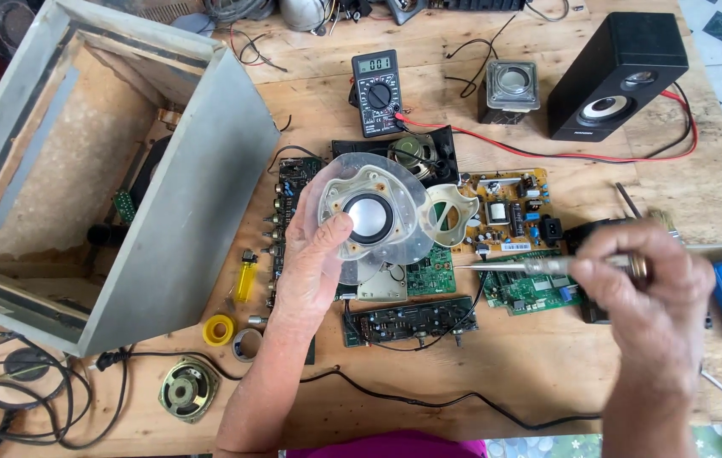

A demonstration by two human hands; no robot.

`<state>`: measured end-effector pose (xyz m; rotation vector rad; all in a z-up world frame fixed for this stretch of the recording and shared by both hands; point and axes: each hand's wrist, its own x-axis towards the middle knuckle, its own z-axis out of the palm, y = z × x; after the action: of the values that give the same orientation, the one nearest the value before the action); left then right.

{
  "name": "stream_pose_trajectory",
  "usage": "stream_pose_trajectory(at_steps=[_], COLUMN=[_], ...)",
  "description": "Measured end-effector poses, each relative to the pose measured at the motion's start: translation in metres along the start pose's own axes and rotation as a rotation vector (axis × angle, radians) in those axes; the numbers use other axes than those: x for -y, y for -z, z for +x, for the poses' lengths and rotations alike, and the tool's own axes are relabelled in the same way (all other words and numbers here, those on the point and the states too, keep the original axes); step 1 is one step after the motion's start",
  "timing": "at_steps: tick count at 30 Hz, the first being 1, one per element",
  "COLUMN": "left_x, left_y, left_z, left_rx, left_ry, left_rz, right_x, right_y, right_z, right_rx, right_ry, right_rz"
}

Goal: Disassembling a speaker driver by unscrewing it from its plastic housing using a screwdriver.

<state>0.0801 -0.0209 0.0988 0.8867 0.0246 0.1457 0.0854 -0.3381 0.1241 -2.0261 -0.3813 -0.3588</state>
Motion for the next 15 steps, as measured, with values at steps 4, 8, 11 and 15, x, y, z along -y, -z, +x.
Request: stream_pose_trajectory(at_steps=[4,8,11,15], left_x=[0.0,-0.006,-0.006,-0.003], left_y=[0.004,0.004,0.002,-0.001], left_z=[0.0,-0.001,0.001,0.002], left_rx=[-0.007,-0.008,-0.012,-0.009], left_ry=[0.003,-0.017,-0.004,-0.05], left_rz=[-0.011,-0.021,-0.01,0.06], right_x=[0.026,0.044,0.058,0.071], right_y=[-0.038,-0.061,-0.066,-0.077], right_z=[0.04,0.056,0.066,0.072], right_rx=[0.06,-0.074,-0.159,-0.232], right_ry=[-0.023,0.004,0.229,0.488], right_rz=[0.725,0.681,0.477,0.388])
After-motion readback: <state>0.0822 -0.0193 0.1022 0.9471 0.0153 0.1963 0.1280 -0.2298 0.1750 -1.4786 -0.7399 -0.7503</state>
